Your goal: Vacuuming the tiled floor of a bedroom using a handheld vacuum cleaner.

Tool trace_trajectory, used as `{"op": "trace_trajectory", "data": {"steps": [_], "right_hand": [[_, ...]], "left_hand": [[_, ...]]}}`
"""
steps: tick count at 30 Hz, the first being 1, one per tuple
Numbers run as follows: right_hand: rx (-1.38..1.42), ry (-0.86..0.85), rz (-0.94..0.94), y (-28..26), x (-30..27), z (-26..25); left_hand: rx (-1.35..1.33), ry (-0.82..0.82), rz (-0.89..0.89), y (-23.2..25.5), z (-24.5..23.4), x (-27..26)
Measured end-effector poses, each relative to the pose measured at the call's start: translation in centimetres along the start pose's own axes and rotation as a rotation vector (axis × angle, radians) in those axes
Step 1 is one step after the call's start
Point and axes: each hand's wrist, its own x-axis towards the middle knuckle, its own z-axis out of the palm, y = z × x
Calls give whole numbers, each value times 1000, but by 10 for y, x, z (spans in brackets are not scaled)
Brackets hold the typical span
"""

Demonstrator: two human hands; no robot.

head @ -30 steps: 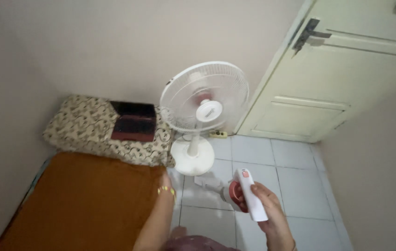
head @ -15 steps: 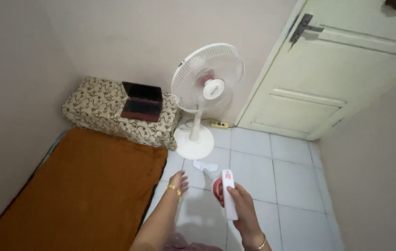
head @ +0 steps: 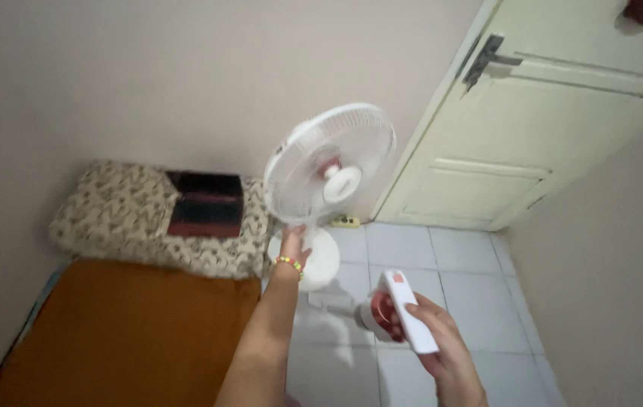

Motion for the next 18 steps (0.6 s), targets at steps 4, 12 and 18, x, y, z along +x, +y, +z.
{"op": "trace_trajectory", "data": {"steps": [4,12,18], "right_hand": [[-8,68,36,-11,45,-5],[90,149,-37,-66,107,24],[111,-93,-62,-110,137,51]], "left_hand": [[87,162,15,34,8,58],[-30,282,247,104,-16,103],[66,335,-128,54,-27,125]]}}
